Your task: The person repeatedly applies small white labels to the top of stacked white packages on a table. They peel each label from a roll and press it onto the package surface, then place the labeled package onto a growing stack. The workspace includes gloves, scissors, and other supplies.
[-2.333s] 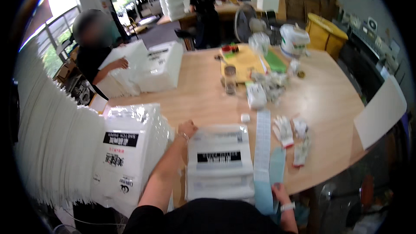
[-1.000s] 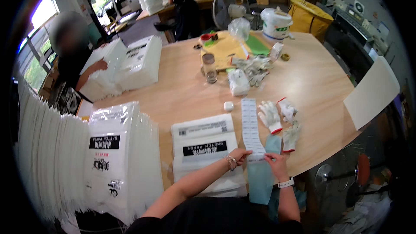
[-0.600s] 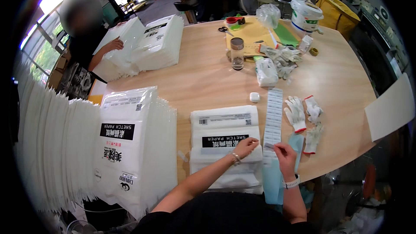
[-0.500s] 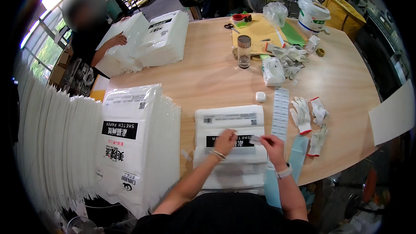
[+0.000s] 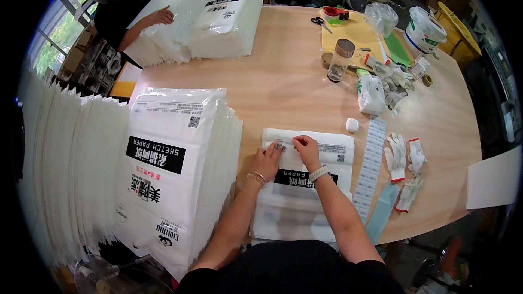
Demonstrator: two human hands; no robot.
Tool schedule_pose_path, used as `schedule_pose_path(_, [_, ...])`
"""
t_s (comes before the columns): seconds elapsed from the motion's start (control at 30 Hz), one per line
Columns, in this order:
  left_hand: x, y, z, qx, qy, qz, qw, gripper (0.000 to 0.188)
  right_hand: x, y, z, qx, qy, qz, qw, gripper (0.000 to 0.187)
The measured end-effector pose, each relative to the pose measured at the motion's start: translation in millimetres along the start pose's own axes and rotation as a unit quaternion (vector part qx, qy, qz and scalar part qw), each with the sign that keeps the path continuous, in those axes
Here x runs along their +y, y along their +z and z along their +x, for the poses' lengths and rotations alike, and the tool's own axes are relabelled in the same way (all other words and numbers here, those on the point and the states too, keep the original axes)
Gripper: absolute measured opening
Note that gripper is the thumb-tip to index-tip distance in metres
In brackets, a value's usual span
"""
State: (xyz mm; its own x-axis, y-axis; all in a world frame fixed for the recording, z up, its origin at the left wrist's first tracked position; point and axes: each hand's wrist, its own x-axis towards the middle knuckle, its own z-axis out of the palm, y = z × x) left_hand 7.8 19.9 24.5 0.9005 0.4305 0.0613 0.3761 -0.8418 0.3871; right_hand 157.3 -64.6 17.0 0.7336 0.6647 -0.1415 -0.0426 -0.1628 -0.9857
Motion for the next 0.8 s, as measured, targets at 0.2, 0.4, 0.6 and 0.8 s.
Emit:
schedule_pose_path(0.2, [-15,7,-5,0.046,-0.036,-0.107,0.993,0.046,-6,3,-1,-0.016,0.009,-0.051,0.999,0.015])
schedule_pose_path(0.4, [-22,4,-5,0.058,-0.033,-0.201,0.977,0.063,-4,22,-2,-0.024,-0.047,-0.157,0.986,0.015])
schedule_pose_path(0.6, [-20,2,-6,0.032,-0.055,-0.185,0.981,0.060,-4,28,0,-0.010,-0.059,-0.204,0.977,0.014])
schedule_pose_path(0.8, [-19,3,-7,0.039,-0.034,-0.150,0.987,0.042,-10,32,-2,-0.002,-0.048,-0.195,0.980,0.013])
